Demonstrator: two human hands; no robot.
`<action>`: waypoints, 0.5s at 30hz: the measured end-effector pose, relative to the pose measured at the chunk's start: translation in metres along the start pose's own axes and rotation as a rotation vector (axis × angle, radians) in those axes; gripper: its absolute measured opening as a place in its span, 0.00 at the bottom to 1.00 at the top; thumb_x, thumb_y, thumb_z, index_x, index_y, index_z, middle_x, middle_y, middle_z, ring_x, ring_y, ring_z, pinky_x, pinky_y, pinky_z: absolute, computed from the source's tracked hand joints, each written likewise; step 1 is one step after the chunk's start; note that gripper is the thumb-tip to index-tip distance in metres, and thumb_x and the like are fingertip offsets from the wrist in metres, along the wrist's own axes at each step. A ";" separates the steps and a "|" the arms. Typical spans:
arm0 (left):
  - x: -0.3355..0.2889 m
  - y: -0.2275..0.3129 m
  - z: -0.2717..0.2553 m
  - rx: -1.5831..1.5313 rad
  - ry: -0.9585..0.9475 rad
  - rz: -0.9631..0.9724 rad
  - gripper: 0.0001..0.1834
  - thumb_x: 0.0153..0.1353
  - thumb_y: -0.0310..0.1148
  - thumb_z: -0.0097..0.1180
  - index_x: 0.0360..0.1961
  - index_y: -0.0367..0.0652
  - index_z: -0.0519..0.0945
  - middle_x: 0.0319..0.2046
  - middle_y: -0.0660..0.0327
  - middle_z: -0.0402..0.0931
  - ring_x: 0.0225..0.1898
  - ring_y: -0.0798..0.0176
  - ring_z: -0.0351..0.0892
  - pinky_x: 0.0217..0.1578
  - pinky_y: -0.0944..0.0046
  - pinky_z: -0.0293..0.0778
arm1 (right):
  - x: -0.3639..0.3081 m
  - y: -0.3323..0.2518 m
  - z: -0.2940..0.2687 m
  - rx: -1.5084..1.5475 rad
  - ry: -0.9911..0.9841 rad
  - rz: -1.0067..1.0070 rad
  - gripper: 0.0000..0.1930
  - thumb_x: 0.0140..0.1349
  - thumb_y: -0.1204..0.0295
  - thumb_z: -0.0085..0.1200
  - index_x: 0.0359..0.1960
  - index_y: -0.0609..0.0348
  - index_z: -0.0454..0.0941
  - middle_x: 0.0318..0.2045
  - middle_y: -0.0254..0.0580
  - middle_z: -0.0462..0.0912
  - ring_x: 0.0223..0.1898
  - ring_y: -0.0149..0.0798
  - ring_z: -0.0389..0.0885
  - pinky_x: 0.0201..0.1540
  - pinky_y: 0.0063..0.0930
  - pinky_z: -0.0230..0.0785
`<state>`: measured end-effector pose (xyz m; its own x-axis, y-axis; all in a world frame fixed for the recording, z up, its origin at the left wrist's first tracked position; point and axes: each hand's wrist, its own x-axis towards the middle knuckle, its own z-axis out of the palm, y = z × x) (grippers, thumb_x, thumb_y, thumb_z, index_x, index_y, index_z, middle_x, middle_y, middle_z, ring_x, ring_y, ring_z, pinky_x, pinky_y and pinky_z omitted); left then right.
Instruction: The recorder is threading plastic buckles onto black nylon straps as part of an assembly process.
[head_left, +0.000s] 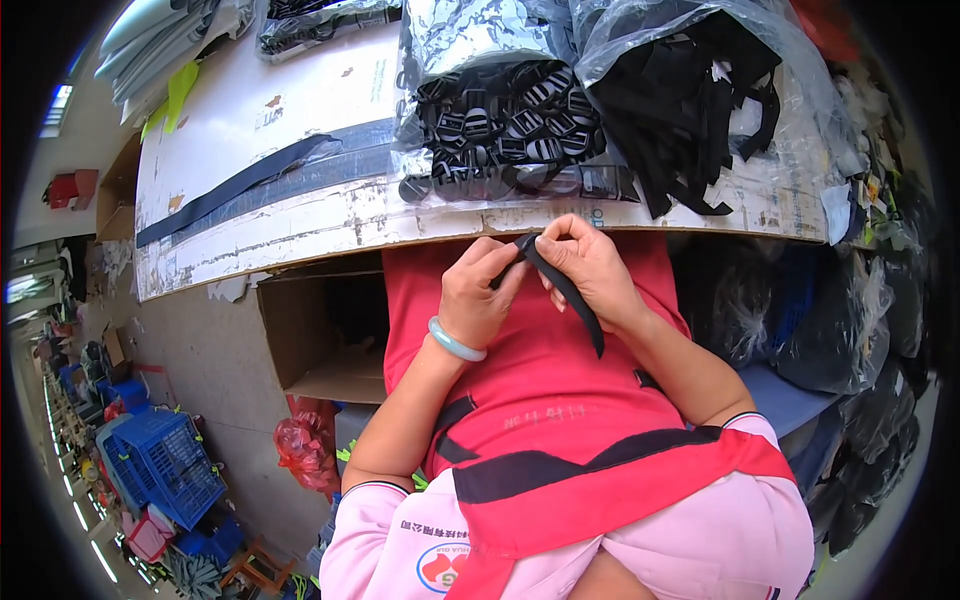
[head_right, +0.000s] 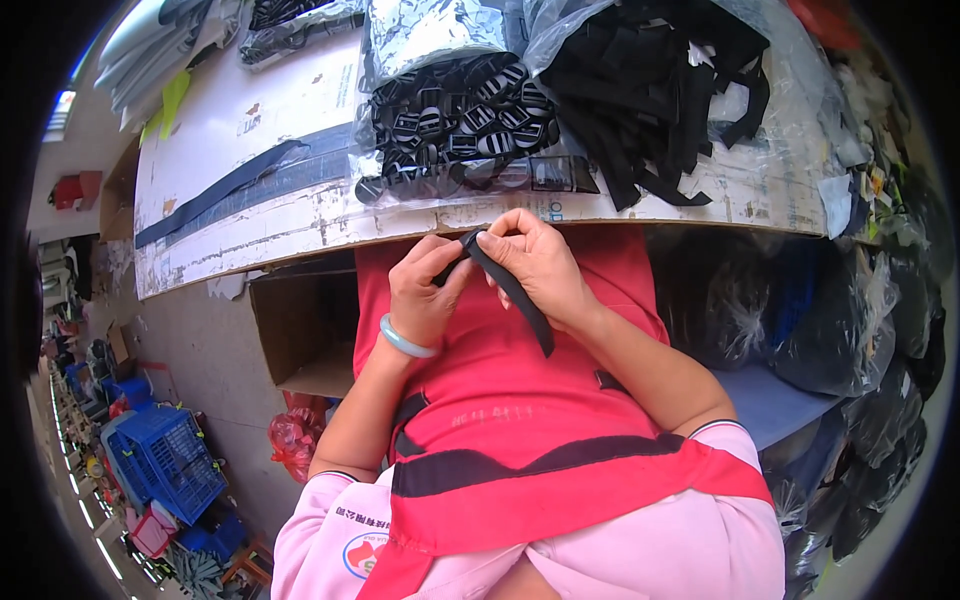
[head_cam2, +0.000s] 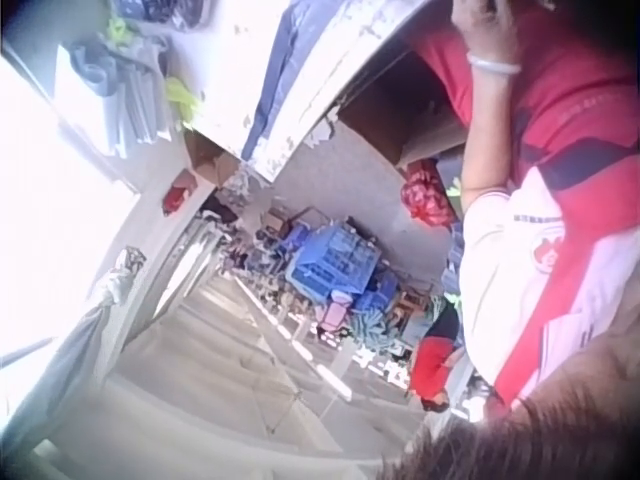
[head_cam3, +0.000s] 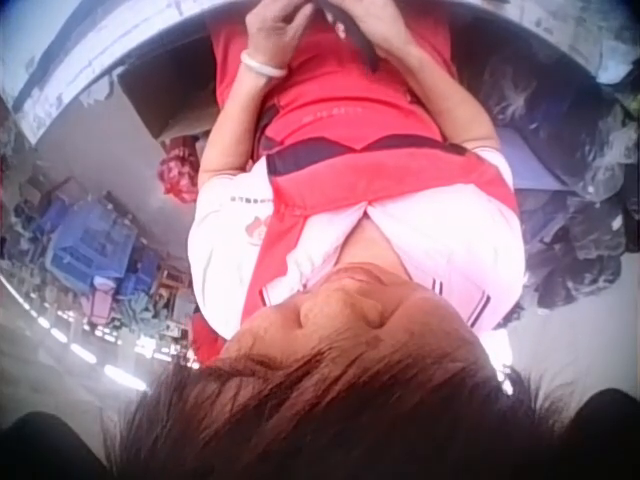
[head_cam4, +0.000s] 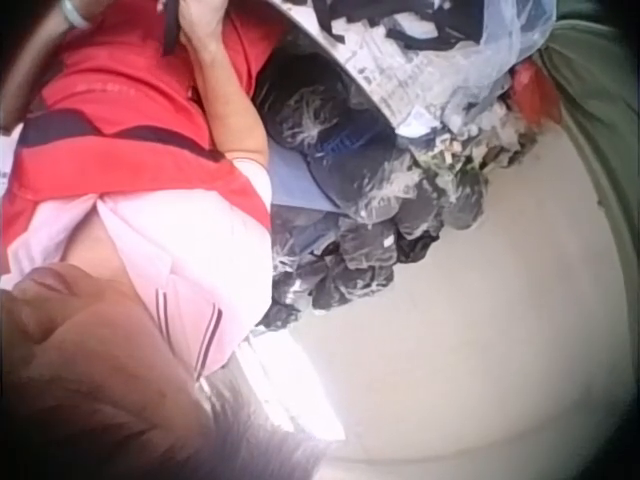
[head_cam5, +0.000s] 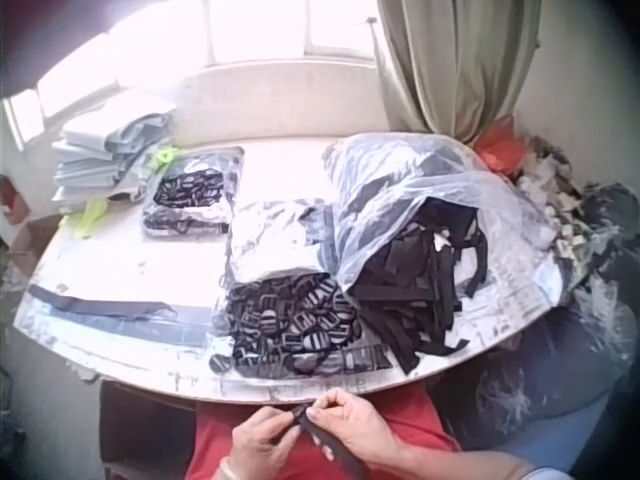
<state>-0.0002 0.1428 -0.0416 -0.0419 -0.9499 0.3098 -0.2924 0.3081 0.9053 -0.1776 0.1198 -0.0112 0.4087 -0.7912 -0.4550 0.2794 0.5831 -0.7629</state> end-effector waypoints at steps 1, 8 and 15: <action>0.000 0.001 -0.002 0.074 -0.055 0.023 0.10 0.56 0.20 0.63 0.40 0.35 0.82 0.26 0.62 0.75 0.26 0.71 0.75 0.25 0.72 0.68 | 0.002 0.000 -0.002 0.000 0.001 0.001 0.10 0.69 0.66 0.54 0.41 0.61 0.75 0.23 0.32 0.78 0.21 0.20 0.74 0.22 0.13 0.67; -0.008 0.001 -0.010 -0.902 -0.012 -0.845 0.14 0.62 0.26 0.61 0.49 0.35 0.80 0.29 0.64 0.79 0.19 0.74 0.73 0.17 0.74 0.65 | 0.006 -0.001 -0.011 -0.052 -0.035 0.023 0.10 0.66 0.70 0.57 0.44 0.62 0.79 0.33 0.32 0.80 0.35 0.21 0.77 0.41 0.15 0.70; -0.004 0.006 -0.002 -0.793 0.013 -0.870 0.12 0.64 0.29 0.60 0.46 0.34 0.82 0.24 0.63 0.77 0.17 0.71 0.72 0.16 0.73 0.65 | -0.007 0.004 0.005 -0.569 0.053 -0.759 0.06 0.62 0.76 0.60 0.39 0.64 0.81 0.38 0.34 0.78 0.35 0.22 0.75 0.39 0.15 0.69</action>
<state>0.0004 0.1489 -0.0372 -0.1100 -0.8573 -0.5030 0.4588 -0.4927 0.7394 -0.1751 0.1281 -0.0090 0.2485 -0.9373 0.2445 -0.0167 -0.2565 -0.9664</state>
